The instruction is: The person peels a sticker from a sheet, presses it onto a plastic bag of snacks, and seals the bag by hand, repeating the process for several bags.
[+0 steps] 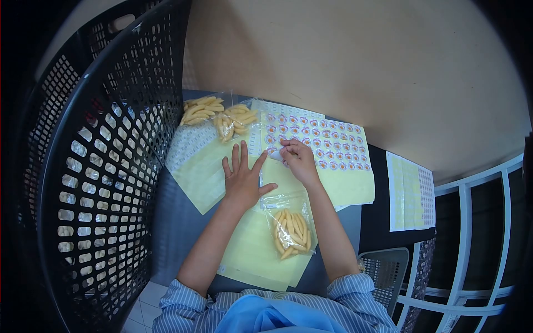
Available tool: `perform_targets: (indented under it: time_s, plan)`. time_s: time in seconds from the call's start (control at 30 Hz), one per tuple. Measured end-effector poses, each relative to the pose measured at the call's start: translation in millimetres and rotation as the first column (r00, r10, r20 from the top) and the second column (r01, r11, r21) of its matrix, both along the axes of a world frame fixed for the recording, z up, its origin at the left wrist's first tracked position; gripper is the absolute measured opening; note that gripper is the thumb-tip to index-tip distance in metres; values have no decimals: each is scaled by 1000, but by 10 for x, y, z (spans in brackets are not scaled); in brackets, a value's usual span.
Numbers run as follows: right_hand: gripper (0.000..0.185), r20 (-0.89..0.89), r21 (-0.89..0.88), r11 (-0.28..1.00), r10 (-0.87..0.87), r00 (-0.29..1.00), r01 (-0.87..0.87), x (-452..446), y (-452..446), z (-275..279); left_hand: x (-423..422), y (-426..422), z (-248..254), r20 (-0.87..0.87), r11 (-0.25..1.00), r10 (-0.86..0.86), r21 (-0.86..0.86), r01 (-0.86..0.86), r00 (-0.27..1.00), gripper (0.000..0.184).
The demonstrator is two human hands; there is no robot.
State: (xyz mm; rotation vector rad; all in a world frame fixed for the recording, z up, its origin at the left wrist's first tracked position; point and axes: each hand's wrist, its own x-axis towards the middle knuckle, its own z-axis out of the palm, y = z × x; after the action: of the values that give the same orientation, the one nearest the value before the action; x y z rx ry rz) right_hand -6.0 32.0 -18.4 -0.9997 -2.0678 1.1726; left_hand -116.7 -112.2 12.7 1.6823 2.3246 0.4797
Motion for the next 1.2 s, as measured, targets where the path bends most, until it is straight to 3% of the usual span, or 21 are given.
perform_targets:
  time_s: [0.2,0.27,0.37,0.5,0.6,0.63,0.7,0.77,0.8,0.9,0.93,0.97,1.0,1.03,1.07,1.2]
  plan:
    - [14,20,30,999,41,999,-42,-8,20,12,2,0,8,2,1000,3,-9,-3,1000,80]
    - [16,-128,-79,996,-49,991,39,-27,13,-18,4,4,-1,-5,1000,3,-6,-3,1000,80]
    - [20,-196,-213,975,-110,974,67,-31,-57,131,0,0,1,-14,1000,2,-4,-2,1000,80]
    - [23,-190,-365,930,-116,975,40,-1,-69,332,-1,5,-10,-24,1000,0,7,0,1000,81]
    - [26,-141,-383,910,-230,963,162,56,-144,559,0,11,71,6,1000,5,-20,-5,1000,84]
    - [28,-222,-348,933,-178,959,92,108,-200,613,-1,3,78,4,1000,6,-19,-6,1000,84]
    - [31,-301,-301,953,-127,945,33,257,-319,698,13,10,92,-13,988,34,154,-31,999,82]
    - [34,-499,-650,712,-137,856,-265,439,-454,758,9,-2,88,15,965,27,259,-30,1000,77]
    - [34,-500,-646,719,-143,854,-257,494,-528,815,13,-8,96,42,934,21,357,-35,999,72]
    - [33,-624,-647,663,-176,761,-377,622,-762,890,99,-151,210,119,912,57,397,-100,991,60]
    - [33,-637,-638,681,-202,744,-360,657,-816,890,130,-247,324,89,951,68,295,-92,994,57]
    - [33,-650,-628,697,-225,726,-346,686,-859,892,163,-347,446,84,951,59,299,-81,995,57]
    - [33,-654,-625,701,-230,721,-344,721,-894,854,197,-457,555,336,997,54,32,-69,940,57]
    - [33,-533,-557,819,-225,816,-138,763,-921,765,236,-550,593,556,973,119,-231,15,822,57]
    - [33,-394,-436,898,-250,885,60,802,-947,674,290,-621,554,554,972,118,-235,18,824,57]
    - [35,-409,-470,882,-258,875,40,913,-1008,353,457,-729,374,650,993,-36,-63,100,759,60]
